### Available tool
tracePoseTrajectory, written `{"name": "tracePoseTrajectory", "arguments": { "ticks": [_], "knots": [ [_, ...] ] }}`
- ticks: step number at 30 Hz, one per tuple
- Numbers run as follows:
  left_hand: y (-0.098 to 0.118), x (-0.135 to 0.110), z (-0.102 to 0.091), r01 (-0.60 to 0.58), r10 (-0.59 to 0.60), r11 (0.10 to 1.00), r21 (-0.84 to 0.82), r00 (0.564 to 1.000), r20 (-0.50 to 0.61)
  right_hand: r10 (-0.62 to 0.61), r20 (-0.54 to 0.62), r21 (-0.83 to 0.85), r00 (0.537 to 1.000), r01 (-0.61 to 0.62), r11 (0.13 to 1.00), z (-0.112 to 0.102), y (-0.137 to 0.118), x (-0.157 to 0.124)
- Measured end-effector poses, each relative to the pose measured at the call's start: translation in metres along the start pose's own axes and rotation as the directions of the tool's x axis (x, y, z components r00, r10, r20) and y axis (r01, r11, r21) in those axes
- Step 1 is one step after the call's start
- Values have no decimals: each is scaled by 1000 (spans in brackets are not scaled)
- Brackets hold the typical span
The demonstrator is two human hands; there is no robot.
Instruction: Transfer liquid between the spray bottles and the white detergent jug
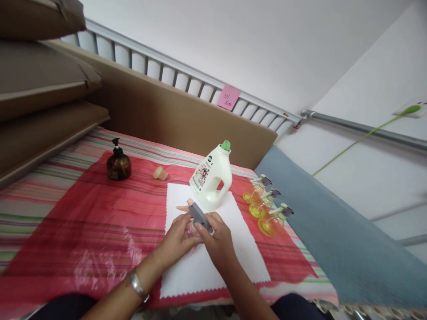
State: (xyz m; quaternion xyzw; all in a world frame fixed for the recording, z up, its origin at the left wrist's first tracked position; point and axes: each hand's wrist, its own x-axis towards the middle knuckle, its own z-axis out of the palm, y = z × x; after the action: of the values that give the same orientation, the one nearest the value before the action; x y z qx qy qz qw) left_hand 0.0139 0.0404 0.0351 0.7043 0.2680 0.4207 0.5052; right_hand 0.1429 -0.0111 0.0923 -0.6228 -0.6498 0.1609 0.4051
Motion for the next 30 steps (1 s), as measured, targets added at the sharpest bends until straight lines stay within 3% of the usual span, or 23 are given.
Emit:
{"name": "tracePoseTrajectory", "arguments": {
  "ticks": [3, 5, 11, 14, 20, 22, 26, 30],
  "knots": [
    [0, -1, 6, 61, -59, 998, 16, 992, -113, 10, -9, -8, 1000, -10, 1000, 1, 0, -1],
    [0, -1, 7, 66, -65, 998, 1, 990, -126, 7, -11, -13, 1000, -7, 1000, 1, -1, -1],
    [3, 3, -4, -28, 28, 1000, 13, 999, 16, -29, -9, 2, 1000, 29, 1000, -1, -1, 0],
    [2, 2, -4, -54, 52, 997, 60, 998, 35, -22, -13, 7, 1000, 22, 1000, -1, 0, 0],
    [1, -1, 8, 2, 23, 987, 159, 987, -157, 13, -8, 1, 1000, -13, 1000, 2, 0, -2],
    [2, -1, 8, -8, 33, 989, 149, 986, -166, 21, -7, 0, 1000, -21, 1000, 3, -1, -2],
    [1, 2, 2, -33, 40, 996, 79, 995, -90, 24, -9, 0, 1000, -24, 1000, 3, -2, -1],
    [2, 6, -7, -18, 27, 995, -102, 996, 86, 10, -14, -6, 1000, -11, 1000, 0, -1, -1]
  ]
}}
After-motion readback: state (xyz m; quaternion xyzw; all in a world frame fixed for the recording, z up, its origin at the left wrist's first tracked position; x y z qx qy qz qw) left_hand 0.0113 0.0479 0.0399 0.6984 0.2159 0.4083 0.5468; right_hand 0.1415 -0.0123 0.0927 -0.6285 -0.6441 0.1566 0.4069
